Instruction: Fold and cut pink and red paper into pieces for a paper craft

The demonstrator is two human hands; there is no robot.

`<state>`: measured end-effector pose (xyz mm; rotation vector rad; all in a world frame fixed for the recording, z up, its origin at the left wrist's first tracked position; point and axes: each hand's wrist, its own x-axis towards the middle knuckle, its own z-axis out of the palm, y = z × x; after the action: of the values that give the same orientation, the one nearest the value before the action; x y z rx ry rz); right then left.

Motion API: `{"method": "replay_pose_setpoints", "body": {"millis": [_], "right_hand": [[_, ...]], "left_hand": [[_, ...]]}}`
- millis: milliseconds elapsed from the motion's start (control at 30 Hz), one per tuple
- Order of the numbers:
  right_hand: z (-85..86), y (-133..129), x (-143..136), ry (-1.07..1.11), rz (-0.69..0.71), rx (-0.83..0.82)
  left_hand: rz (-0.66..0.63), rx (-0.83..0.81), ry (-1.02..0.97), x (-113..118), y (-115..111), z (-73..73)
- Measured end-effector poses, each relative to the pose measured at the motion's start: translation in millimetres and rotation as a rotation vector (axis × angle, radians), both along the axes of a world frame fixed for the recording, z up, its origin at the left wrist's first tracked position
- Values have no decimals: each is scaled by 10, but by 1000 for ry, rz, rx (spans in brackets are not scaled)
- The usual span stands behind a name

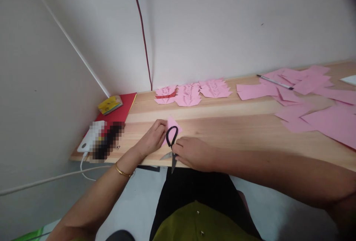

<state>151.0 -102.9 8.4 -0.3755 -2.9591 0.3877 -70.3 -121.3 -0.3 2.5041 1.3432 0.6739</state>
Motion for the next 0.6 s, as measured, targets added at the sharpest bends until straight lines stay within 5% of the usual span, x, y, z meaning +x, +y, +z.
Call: {"method": "replay_pose_setpoints", "body": {"millis": [100, 233, 400, 533, 600], "right_hand": [[72, 44, 75, 31, 3, -60], [260, 311, 366, 119, -211, -97], [357, 857, 1162, 224, -745, 46], [239, 1220, 1888, 162, -1345, 134], [165, 1314, 2150, 148, -1460, 129]], "left_hand": [[18, 1, -24, -10, -17, 6], [108, 60, -46, -45, -36, 17], [107, 92, 94, -115, -10, -29], [111, 81, 25, -134, 34, -76], [128, 51, -58, -131, 39, -67]]}}
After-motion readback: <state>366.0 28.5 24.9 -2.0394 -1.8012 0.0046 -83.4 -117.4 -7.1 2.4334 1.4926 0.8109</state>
